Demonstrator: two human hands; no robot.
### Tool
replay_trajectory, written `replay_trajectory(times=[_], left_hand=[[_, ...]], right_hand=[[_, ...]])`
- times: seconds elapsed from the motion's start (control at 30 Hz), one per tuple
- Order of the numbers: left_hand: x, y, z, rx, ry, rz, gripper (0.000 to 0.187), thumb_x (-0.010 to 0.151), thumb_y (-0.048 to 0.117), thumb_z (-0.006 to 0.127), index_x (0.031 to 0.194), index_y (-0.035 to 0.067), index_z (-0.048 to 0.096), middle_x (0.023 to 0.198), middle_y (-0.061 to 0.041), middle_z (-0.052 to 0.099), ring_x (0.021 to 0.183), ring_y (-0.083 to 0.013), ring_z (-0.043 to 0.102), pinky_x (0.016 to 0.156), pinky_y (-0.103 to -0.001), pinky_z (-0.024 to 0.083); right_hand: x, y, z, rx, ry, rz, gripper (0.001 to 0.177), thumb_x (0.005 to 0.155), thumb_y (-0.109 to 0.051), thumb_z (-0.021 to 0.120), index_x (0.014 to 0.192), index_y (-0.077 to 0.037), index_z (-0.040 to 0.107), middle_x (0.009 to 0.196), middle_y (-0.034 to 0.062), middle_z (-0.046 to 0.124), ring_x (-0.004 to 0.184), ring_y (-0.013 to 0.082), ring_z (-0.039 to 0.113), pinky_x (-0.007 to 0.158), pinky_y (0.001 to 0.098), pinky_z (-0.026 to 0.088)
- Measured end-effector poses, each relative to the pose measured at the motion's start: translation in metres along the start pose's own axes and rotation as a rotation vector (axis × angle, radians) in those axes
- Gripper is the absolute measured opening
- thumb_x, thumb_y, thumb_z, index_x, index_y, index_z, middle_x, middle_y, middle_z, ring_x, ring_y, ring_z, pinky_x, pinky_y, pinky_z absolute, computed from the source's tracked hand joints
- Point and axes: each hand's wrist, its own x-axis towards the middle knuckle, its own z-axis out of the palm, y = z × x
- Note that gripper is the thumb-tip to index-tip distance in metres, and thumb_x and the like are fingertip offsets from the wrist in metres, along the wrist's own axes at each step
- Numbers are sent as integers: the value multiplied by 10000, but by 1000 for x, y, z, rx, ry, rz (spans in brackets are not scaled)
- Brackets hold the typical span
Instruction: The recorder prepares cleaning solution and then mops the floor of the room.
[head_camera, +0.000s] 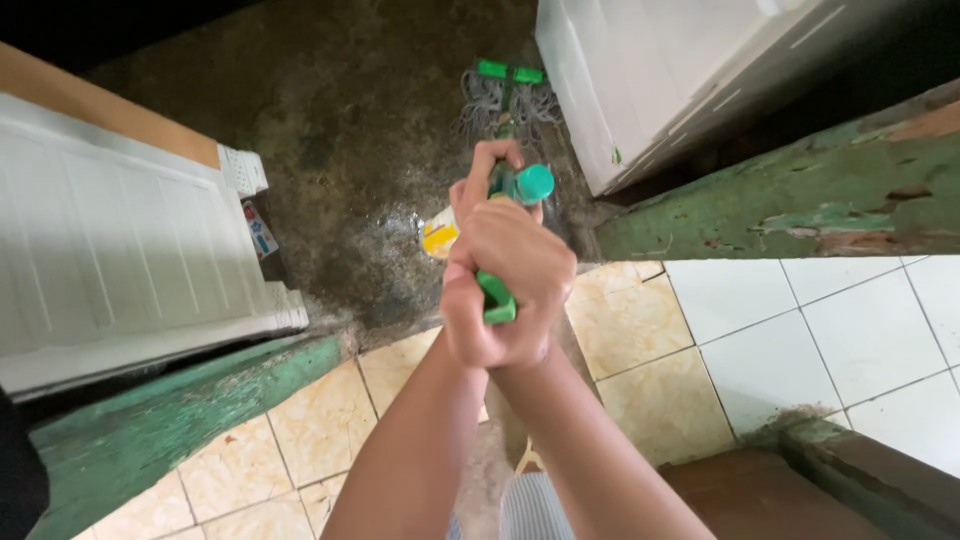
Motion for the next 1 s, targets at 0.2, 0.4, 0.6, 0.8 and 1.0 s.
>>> replay_trajectory(times=[0.2, 0.4, 0.6, 0.8, 1.0], left_hand=[[46, -28, -7, -146, 511, -391, 459, 903, 386, 603, 1162, 11, 551, 931, 40, 471, 772, -87, 493, 740, -269, 476], [23, -154, -44, -752, 377, -121, 540, 1034, 443, 614, 1300, -27, 615, 915, -29, 648, 810, -105, 627, 773, -242, 507], [91, -155, -49, 998, 183, -409, 827, 716, 177, 793, 1430, 186, 376, 1392, -109, 570, 1073, -377, 651, 841, -471, 530], [90, -79, -9, 769, 45, -662, 731, 632, 85, 813, 1225, 284, 435, 1287, 20, 670, 1107, -349, 675, 809, -450, 551], [64, -57, 5, 680, 60, -571, 627, 704, 118, 782, 1200, 264, 427, 1249, 5, 661, 1071, -368, 685, 789, -484, 528]], right_hand=[[3, 43, -15, -25, -218, -53, 87, 678, -116, 568, 616, -58, 552, 632, 69, 555, 608, 206, 570, 636, 283, 471], [41, 76, -25, -30, -382, -68, 164, 904, -81, 638, 805, 12, 546, 766, 113, 549, 668, 221, 565, 669, 302, 475], [99, 85, -44, -73, -275, -348, 90, 843, 58, 540, 909, 77, 599, 841, 141, 615, 771, 199, 618, 718, 354, 499], [92, 46, -85, 139, -378, 156, 263, 896, 53, 455, 634, 43, 436, 568, 77, 444, 483, 127, 402, 498, 259, 296], [76, 1, -87, 110, -363, 231, 239, 818, 23, 432, 593, 50, 355, 542, 65, 365, 483, 120, 350, 493, 271, 264]])
